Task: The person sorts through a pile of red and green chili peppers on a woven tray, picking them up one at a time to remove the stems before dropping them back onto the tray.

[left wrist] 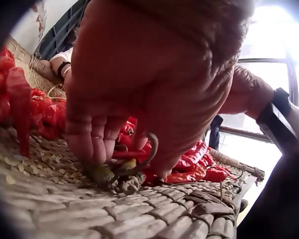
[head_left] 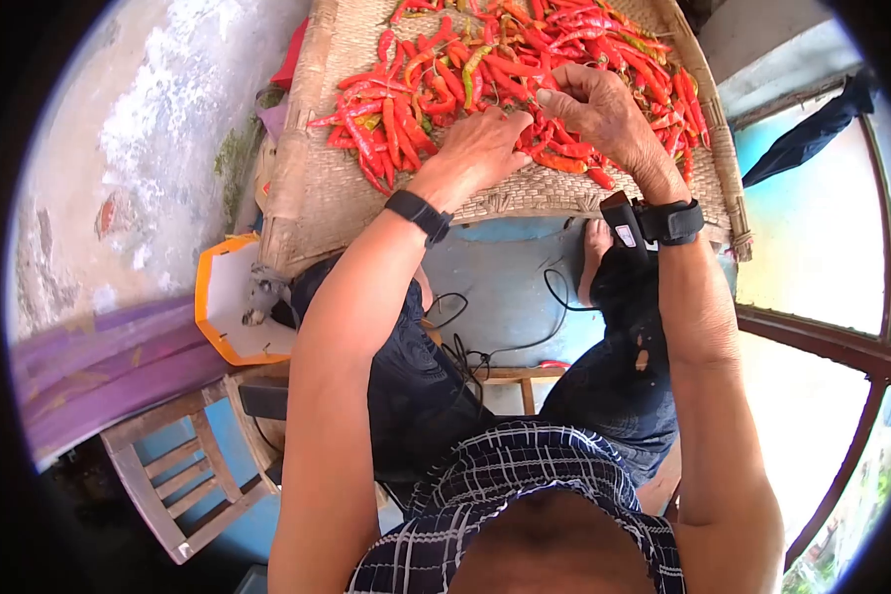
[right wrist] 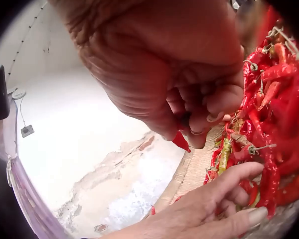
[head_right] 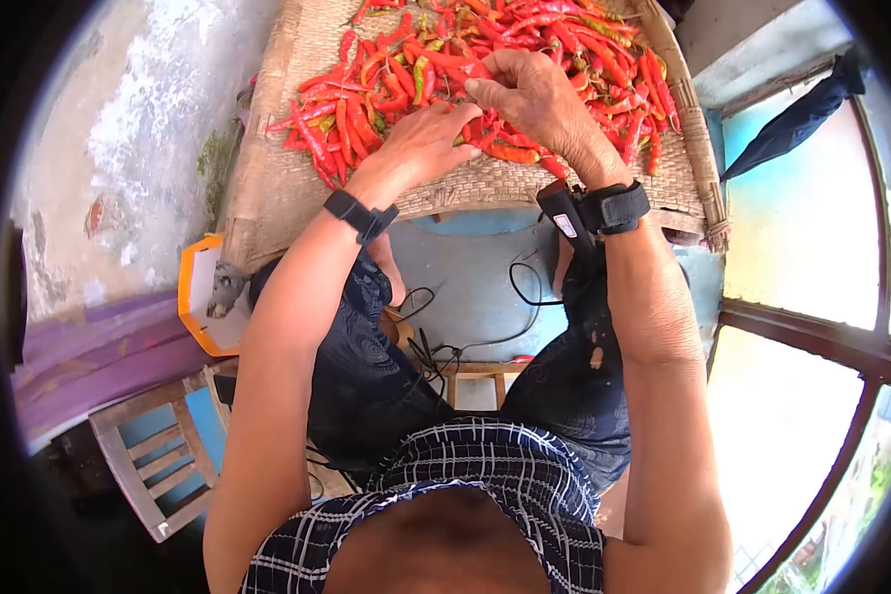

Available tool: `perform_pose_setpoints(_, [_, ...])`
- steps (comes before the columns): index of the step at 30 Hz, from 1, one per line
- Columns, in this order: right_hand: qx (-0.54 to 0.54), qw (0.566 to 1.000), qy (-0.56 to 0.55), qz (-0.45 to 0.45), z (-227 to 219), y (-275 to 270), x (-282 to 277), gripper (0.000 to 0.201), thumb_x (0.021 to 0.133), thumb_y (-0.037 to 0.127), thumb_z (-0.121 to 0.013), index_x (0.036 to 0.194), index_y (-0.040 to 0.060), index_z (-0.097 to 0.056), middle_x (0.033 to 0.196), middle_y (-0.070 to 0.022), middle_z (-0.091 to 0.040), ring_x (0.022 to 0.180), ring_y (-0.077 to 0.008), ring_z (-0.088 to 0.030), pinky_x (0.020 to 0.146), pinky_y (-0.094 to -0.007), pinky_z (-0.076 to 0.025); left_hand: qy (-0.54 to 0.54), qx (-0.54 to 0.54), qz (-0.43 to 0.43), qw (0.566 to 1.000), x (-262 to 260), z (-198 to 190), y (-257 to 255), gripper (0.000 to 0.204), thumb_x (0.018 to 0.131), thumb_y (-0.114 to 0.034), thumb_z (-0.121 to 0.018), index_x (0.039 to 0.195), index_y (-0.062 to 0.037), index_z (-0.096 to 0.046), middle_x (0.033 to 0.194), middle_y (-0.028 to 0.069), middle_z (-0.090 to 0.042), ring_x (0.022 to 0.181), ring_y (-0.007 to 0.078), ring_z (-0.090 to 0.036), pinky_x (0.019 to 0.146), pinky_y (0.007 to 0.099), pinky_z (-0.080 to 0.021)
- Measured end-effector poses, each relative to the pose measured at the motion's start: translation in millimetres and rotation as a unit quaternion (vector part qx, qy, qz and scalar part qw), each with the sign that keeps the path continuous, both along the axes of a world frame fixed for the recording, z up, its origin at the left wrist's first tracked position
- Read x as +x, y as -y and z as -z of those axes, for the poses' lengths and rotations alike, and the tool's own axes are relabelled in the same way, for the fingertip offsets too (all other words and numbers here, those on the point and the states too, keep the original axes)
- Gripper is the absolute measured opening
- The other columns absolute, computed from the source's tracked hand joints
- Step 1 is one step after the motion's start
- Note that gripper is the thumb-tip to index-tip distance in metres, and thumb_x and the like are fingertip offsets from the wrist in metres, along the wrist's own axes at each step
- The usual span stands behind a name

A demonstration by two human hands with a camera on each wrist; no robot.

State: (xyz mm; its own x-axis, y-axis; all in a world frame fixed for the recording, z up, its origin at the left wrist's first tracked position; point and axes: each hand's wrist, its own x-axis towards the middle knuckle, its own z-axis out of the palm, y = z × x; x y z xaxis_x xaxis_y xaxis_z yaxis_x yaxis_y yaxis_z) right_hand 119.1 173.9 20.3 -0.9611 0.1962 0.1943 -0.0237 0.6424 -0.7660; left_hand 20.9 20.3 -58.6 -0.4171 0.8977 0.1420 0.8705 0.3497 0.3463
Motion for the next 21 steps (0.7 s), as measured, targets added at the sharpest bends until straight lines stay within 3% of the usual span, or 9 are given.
perform_pose_setpoints(2, [-0.079,0.996,0.025,-0.013,-9,8,2,0.025,0.087,0.025,-0.065,0.090,0.0004,-0.065,0.066,-0.0038,-0.058,0.062,-0.0101,-0.051,0.056,-0.0294,-0.042,-0.002,0.006,-0.005,1.000,-1,3,-1,0.039,0.082,-0.030,-0.062,0.110,-0.0043,-0.054,0.096,0.0215,-0.060,0.094,0.0390,-0.059,0.076,0.0487,-0.048])
perform_pose_setpoints(4, [-0.038,0.999,0.021,-0.031,-27,8,0,0.027,0.088,0.026,-0.063,0.091,-0.0005,-0.065,0.069,-0.0025,-0.062,0.064,-0.0093,-0.054,0.058,-0.0273,-0.044,0.052,-0.071,-0.012,0.996,-1,-5,-5,0.027,0.080,-0.021,-0.058,0.100,-0.0023,-0.055,0.091,0.0223,-0.062,0.088,0.0396,-0.061,0.073,0.0494,-0.048])
perform_pose_setpoints(8, [0.013,0.998,-0.025,-0.063,-64,12,-7,0.030,0.087,0.031,-0.063,0.089,0.0011,-0.065,0.063,0.0002,-0.054,0.058,-0.0097,-0.048,0.053,-0.0287,-0.040,0.002,-0.013,-0.031,0.999,-5,1,4,0.017,0.075,-0.012,-0.055,0.088,-0.0006,-0.056,0.082,0.0223,-0.062,0.083,0.0397,-0.061,0.070,0.0508,-0.047])
perform_pose_setpoints(10, [0.105,0.993,0.000,-0.046,-85,16,-7,0.030,0.087,0.031,-0.064,0.087,0.0012,-0.064,0.060,0.0012,-0.050,0.057,-0.0096,-0.046,0.053,-0.0292,-0.039,0.019,-0.063,-0.033,0.997,-11,-10,11,0.017,0.074,-0.007,-0.055,0.087,0.0011,-0.062,0.088,0.0229,-0.065,0.086,0.0378,-0.064,0.072,0.0480,-0.050])
perform_pose_setpoints(12, [0.101,0.994,-0.014,-0.050,-78,14,-11,0.027,0.089,0.027,-0.062,0.085,0.0004,-0.063,0.060,0.0015,-0.050,0.057,-0.0092,-0.045,0.054,-0.0289,-0.039,0.014,-0.023,-0.041,0.999,-17,-12,19,0.015,0.072,-0.006,-0.055,0.082,0.0016,-0.063,0.085,0.0229,-0.065,0.084,0.0380,-0.064,0.071,0.0477,-0.050])
perform_pose_setpoints(15, [-0.028,0.998,-0.007,-0.047,-51,7,-18,0.024,0.090,0.023,-0.061,0.085,-0.0001,-0.063,0.061,0.0014,-0.053,0.054,-0.0076,-0.045,0.052,-0.0253,-0.039,0.052,-0.037,-0.033,0.997,-25,-22,27,0.012,0.068,-0.005,-0.054,0.075,0.0001,-0.063,0.079,0.0218,-0.064,0.078,0.0382,-0.063,0.068,0.0475,-0.048])
perform_pose_setpoints(18, [-0.151,0.983,0.103,-0.020,-32,-5,-18,0.020,0.090,0.022,-0.061,0.088,0.0026,-0.063,0.072,-0.0021,-0.062,0.059,-0.0063,-0.051,0.054,-0.0208,-0.043,0.114,-0.049,-0.060,0.990,-38,-34,36,0.010,0.070,-0.008,-0.055,0.075,-0.0029,-0.062,0.077,0.0190,-0.064,0.075,0.0369,-0.062,0.065,0.0446,-0.047])
perform_pose_setpoints(19, [-0.154,0.983,0.100,-0.024,-23,-12,-23,0.020,0.090,0.022,-0.061,0.088,0.0026,-0.063,0.072,-0.0021,-0.062,0.059,-0.0063,-0.051,0.054,-0.0208,-0.043,0.154,0.019,-0.080,0.985,-40,-34,42,0.010,0.071,-0.011,-0.056,0.077,-0.0043,-0.060,0.075,0.0165,-0.063,0.072,0.0345,-0.061,0.063,0.0414,-0.046])
perform_pose_setpoints(21, [-0.444,0.893,-0.058,0.051,1,-28,-28,0.023,0.090,0.023,-0.061,0.099,0.0022,-0.061,0.079,-0.0053,-0.065,0.063,-0.0084,-0.056,0.055,-0.0210,-0.046,0.187,0.047,-0.103,0.976,-43,-37,43,0.010,0.075,-0.012,-0.057,0.079,-0.0038,-0.058,0.073,0.0125,-0.062,0.070,0.0270,-0.060,0.063,0.0369,-0.045])
